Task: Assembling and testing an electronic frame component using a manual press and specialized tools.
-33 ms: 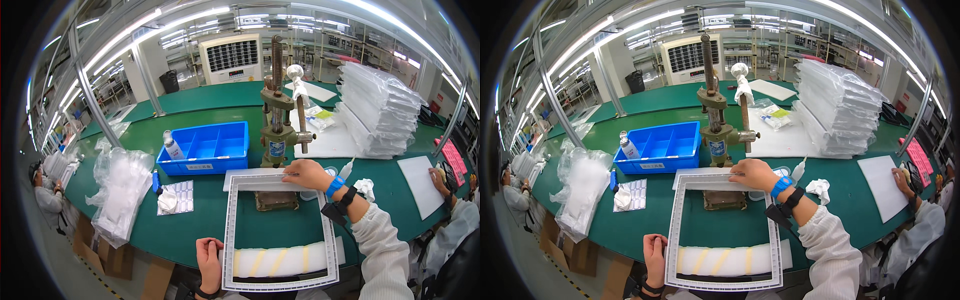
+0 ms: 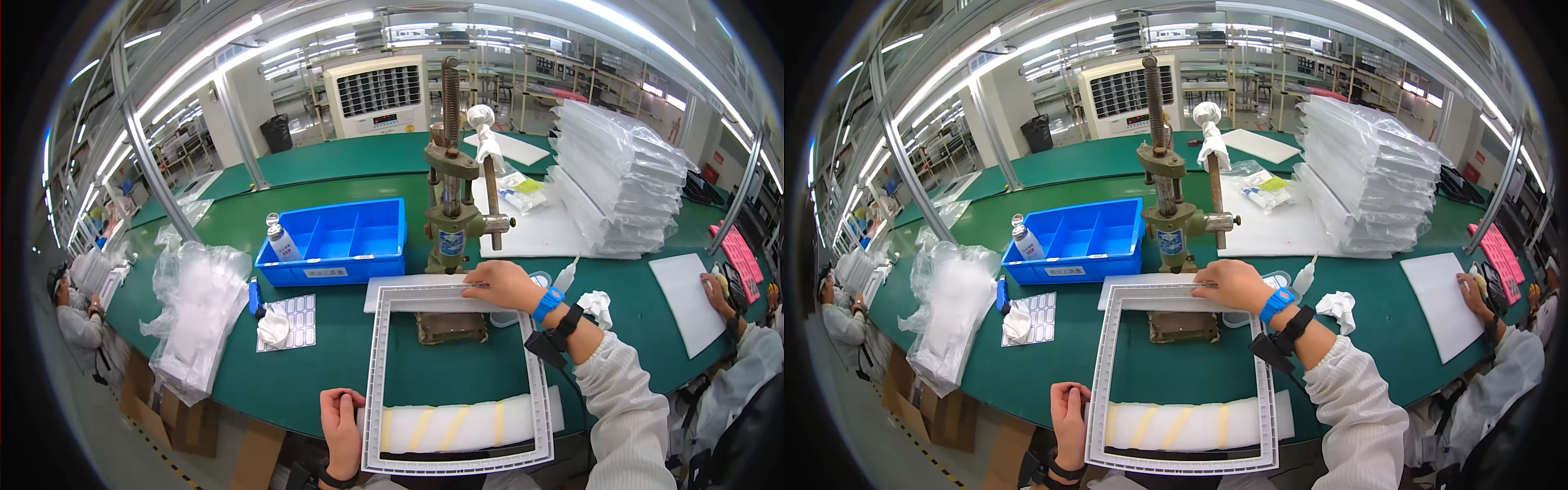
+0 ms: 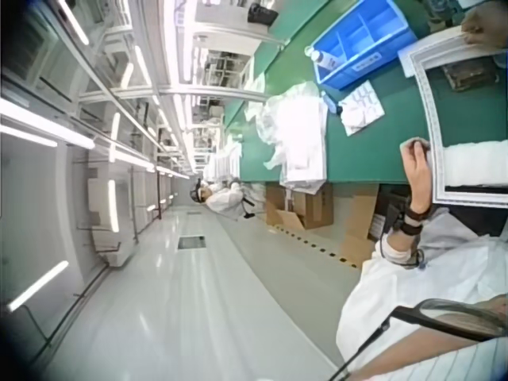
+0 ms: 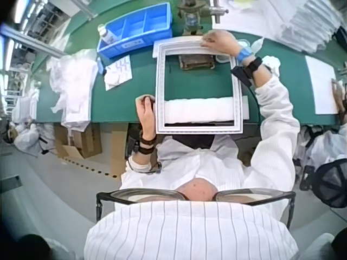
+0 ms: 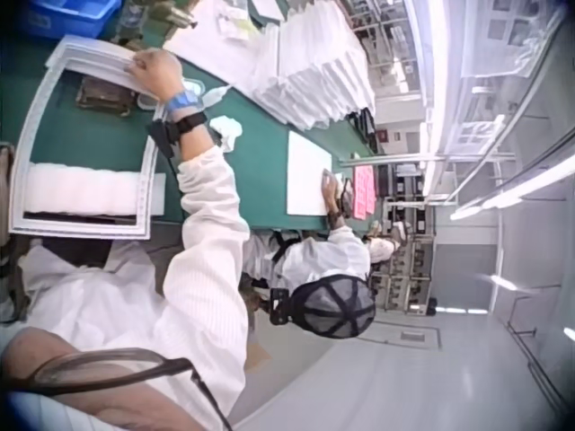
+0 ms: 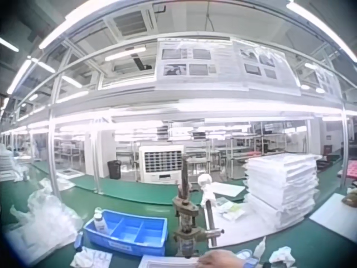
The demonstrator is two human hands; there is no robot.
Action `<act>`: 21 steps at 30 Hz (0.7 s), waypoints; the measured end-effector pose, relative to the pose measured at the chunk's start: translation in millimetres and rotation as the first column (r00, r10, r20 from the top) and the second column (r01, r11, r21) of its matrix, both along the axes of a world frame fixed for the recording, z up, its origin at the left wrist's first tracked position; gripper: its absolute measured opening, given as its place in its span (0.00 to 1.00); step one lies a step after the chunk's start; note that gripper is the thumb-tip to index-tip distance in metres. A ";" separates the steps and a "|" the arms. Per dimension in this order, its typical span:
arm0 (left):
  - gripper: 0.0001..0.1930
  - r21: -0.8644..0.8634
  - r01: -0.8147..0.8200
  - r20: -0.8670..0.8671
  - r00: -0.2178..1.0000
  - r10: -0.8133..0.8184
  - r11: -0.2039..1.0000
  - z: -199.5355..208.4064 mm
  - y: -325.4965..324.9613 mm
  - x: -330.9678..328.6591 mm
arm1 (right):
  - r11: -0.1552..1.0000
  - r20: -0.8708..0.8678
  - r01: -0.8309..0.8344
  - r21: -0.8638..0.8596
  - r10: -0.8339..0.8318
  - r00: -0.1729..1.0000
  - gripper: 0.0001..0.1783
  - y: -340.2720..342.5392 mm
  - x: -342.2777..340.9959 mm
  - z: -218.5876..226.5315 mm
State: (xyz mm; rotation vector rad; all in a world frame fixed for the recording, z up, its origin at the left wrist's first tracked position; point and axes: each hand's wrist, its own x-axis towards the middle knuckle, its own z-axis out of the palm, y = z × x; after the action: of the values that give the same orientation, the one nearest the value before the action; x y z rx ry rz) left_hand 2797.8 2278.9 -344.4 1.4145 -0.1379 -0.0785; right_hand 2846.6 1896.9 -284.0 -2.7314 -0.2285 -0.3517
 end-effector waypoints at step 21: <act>0.12 0.556 0.287 0.400 0.730 -0.554 0.780 53.5 -184.7 160.4 | 0.998 0.025 0.015 0.060 -0.017 1.000 0.16 1.4 -3.1 -1.1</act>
State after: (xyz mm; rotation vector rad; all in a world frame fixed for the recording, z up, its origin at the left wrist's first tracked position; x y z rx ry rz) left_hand 2958.2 2094.2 -291.0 1.8308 -1.0022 -0.0973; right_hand 2843.5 1898.3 -285.1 -2.6722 -0.1995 -0.3914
